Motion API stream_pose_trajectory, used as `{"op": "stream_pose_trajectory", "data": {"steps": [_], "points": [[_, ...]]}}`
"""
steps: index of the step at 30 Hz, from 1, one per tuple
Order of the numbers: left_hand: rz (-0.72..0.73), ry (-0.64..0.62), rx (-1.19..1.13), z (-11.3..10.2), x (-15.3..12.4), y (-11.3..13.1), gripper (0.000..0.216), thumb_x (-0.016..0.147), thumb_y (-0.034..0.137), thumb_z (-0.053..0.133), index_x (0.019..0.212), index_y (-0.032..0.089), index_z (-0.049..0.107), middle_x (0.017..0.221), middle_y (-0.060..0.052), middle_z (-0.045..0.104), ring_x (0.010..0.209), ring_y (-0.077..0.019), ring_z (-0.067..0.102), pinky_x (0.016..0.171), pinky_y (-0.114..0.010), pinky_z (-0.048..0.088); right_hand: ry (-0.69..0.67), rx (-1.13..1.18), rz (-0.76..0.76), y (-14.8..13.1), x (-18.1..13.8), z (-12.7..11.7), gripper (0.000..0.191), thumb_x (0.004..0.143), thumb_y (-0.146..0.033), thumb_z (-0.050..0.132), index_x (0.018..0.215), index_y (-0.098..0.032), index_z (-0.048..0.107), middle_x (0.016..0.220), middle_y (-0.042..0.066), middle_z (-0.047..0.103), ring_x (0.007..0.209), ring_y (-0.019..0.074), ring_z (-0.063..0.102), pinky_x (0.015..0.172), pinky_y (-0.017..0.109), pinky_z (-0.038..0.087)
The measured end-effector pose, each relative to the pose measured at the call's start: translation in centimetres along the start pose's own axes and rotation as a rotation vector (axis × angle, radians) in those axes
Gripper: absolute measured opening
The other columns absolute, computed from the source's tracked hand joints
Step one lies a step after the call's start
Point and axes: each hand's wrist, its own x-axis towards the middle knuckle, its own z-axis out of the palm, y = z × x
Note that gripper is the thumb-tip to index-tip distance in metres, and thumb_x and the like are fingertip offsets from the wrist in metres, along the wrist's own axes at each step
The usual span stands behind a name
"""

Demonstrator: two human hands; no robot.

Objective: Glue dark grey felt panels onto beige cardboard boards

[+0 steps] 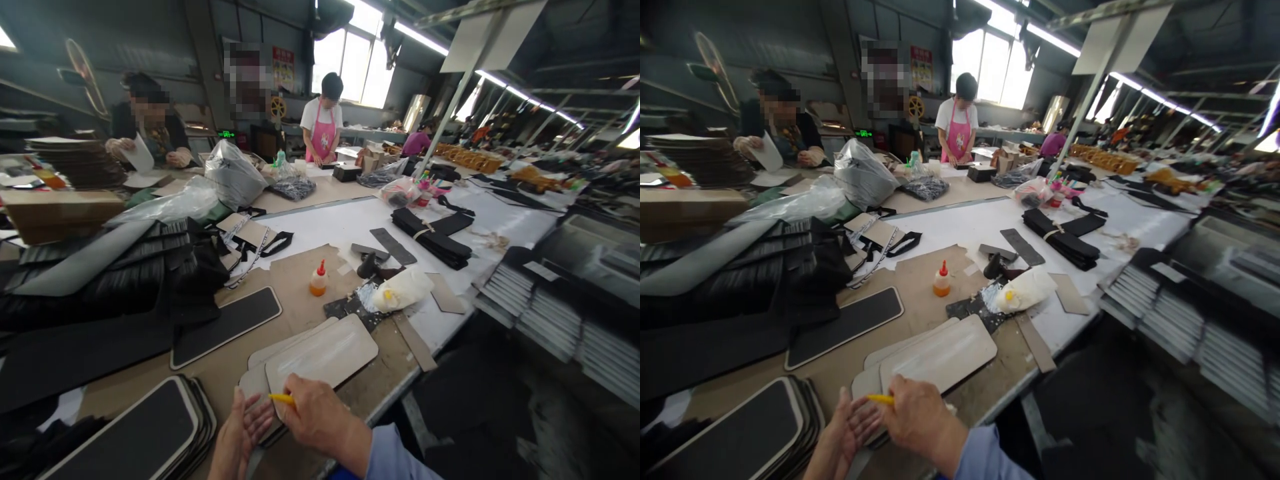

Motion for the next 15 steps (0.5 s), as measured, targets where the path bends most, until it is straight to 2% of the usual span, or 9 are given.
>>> {"op": "stream_pose_trajectory", "data": {"steps": [3,6,8,11,13,15], "points": [[0.000,0.076,0.064,-0.2,0.5,-0.5,0.020,0.074,0.023,0.054,0.088,0.009,0.053,0.075,-0.014,0.067,0.070,-0.0191,0.065,0.067,-0.028,0.052,0.153,0.223,0.116,2.9,-0.5,-1.8,0.030,0.087,-0.037,0.027,0.080,-0.018,0.049,0.067,0.002,0.058,0.063,0.0123,0.055,0.060,0.022,0.039],[-0.003,0.111,0.125,-0.1,1.2,-1.0,0.018,0.067,0.012,0.060,0.084,0.009,0.054,0.070,-0.011,0.067,0.065,-0.0169,0.065,0.064,-0.025,0.052,0.346,0.378,0.287,7.7,-1.3,-5.8,0.041,0.087,-0.044,0.021,0.075,-0.018,0.051,0.069,0.003,0.058,0.067,0.0124,0.055,0.066,0.023,0.042],[0.002,0.106,0.157,-0.1,1.8,-1.4,0.023,0.062,0.012,0.064,0.082,0.009,0.054,0.066,-0.008,0.067,0.061,-0.0159,0.064,0.062,-0.024,0.051,0.474,0.355,0.369,11.2,-2.1,-8.7,0.046,0.085,-0.049,0.023,0.075,-0.018,0.054,0.071,0.004,0.058,0.072,0.0150,0.055,0.068,0.026,0.043],[0.024,0.129,0.230,0.0,2.8,-1.8,0.030,0.054,0.020,0.068,0.079,0.010,0.056,0.060,-0.005,0.065,0.057,-0.0155,0.062,0.057,-0.025,0.051,0.601,0.331,0.507,15.7,-3.2,-11.6,0.050,0.081,-0.056,0.023,0.078,-0.017,0.055,0.061,0.004,0.056,0.062,0.0171,0.055,0.057,0.028,0.044],[0.054,0.151,0.319,0.2,3.3,-1.9,0.034,0.050,0.028,0.069,0.077,0.011,0.057,0.056,-0.003,0.064,0.053,-0.0161,0.061,0.052,-0.026,0.049,0.632,0.350,0.583,17.7,-3.6,-12.3,0.051,0.081,-0.057,0.024,0.079,-0.016,0.054,0.055,0.003,0.055,0.052,0.0160,0.054,0.049,0.026,0.044],[0.088,0.163,0.422,0.6,3.4,-1.9,0.034,0.046,0.033,0.067,0.071,0.013,0.057,0.050,-0.001,0.061,0.049,-0.0162,0.058,0.048,-0.027,0.047,0.639,0.349,0.614,18.8,-3.5,-12.2,0.047,0.081,-0.054,0.027,0.080,-0.015,0.054,0.055,0.003,0.056,0.048,0.0152,0.054,0.049,0.026,0.045]]}}
